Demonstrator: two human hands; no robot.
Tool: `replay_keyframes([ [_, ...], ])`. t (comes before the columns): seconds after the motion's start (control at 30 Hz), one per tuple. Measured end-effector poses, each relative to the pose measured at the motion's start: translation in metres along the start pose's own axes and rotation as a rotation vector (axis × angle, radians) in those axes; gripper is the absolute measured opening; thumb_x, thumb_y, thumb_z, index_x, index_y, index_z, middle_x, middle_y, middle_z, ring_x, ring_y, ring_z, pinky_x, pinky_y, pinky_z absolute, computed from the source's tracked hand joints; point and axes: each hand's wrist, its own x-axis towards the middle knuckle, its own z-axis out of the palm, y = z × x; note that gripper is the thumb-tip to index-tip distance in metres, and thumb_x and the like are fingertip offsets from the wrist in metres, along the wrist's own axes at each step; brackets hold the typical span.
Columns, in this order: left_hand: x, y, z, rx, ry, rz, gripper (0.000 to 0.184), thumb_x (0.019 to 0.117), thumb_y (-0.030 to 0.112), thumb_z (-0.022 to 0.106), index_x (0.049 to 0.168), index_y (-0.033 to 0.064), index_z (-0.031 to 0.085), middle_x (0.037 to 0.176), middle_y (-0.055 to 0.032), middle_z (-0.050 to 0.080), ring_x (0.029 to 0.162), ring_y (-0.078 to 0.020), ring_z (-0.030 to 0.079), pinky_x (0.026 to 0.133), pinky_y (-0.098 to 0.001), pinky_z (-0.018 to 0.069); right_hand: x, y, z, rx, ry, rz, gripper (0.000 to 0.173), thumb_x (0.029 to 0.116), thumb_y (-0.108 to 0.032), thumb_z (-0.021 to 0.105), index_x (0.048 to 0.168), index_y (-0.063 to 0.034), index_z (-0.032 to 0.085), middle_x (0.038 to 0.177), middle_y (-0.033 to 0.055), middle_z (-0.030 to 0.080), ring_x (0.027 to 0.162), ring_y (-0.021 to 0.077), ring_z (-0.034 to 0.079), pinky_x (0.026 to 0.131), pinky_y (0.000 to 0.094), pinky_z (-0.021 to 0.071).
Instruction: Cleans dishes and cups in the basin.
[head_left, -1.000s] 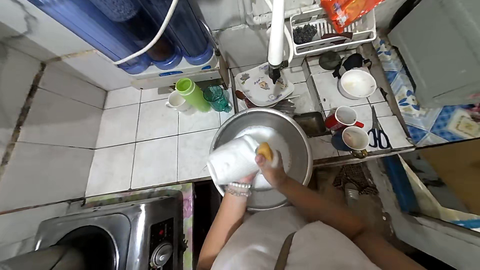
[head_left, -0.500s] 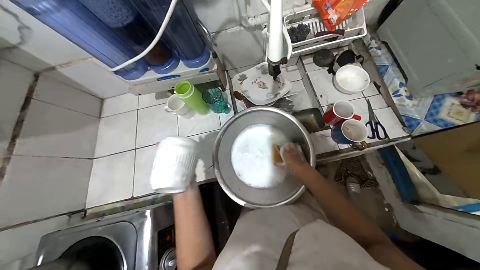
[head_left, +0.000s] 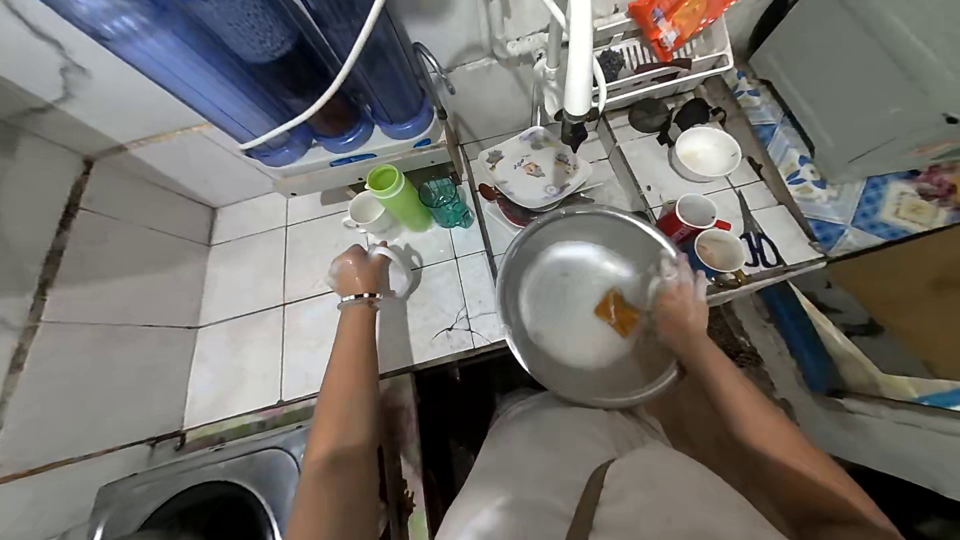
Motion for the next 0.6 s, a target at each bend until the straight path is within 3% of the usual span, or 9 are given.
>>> replay_keyframes([
  [0.1, 0.01, 0.0, 0.001, 0.024, -0.017, 0.028, 0.056, 0.1001, 0.046, 0.063, 0.109, -0.0093, 0.066, 0.112, -0.036, 0.067, 0.112, -0.0551, 0.063, 0.091, -0.0731, 0.0454, 0.008, 0.019, -0.013, -0.009, -0.039, 0.173, 0.055, 0.1005, -0.005, 0.056, 0.151, 0.0092, 0.041, 0.155, 0.0388, 0.035, 0.144, 0.0535, 0.038, 0.115, 0.0615, 0.035],
  [0.2, 0.014, 0.002, 0.004, -0.003, 0.015, 0.023, 0.054, 0.1028, 0.042, 0.059, 0.112, -0.0103, 0.066, 0.115, -0.036, 0.066, 0.114, -0.0552, 0.062, 0.093, -0.0732, 0.0444, 0.019, 0.029, -0.029, 0.01, -0.126, 0.35, 0.066, 0.1028, -0.021, 0.061, 0.154, 0.0103, 0.032, 0.152, 0.0371, 0.039, 0.135, 0.0504, 0.05, 0.108, 0.0593, 0.0445],
  [0.37, 0.005, 0.021, 0.026, -0.055, -0.007, 0.024, 0.056, 0.1054, 0.045, 0.051, 0.119, -0.0088, 0.063, 0.119, -0.0347, 0.066, 0.115, -0.0529, 0.063, 0.093, -0.0703, 0.0471, 0.031, 0.04, -0.041, 0.086, -0.108, 0.428, 0.067, 0.1024, -0.034, 0.061, 0.146, 0.0118, 0.041, 0.138, 0.0338, 0.056, 0.129, 0.0467, 0.057, 0.107, 0.061, 0.0436],
  [0.47, -0.004, 0.041, 0.038, -0.05, -0.109, 0.045, 0.049, 0.1042, 0.035, 0.057, 0.125, -0.0093, 0.062, 0.127, -0.0351, 0.062, 0.124, -0.0526, 0.057, 0.103, -0.0699, 0.0416, 0.036, 0.045, -0.042, 0.094, -0.131, 0.429, 0.071, 0.1016, -0.037, 0.062, 0.149, 0.0107, 0.038, 0.137, 0.0337, 0.057, 0.128, 0.0466, 0.059, 0.107, 0.0609, 0.0443],
  [0.6, -0.012, 0.058, 0.038, 0.073, -0.223, 0.052, 0.035, 0.1011, 0.016, 0.061, 0.126, -0.0087, 0.061, 0.126, -0.0363, 0.061, 0.121, -0.055, 0.058, 0.097, -0.0725, 0.0428, 0.032, 0.04, -0.053, 0.061, -0.232, 0.434, 0.074, 0.0987, -0.031, 0.067, 0.15, 0.0119, 0.036, 0.142, 0.0336, 0.053, 0.133, 0.0454, 0.054, 0.111, 0.0575, 0.0423],
])
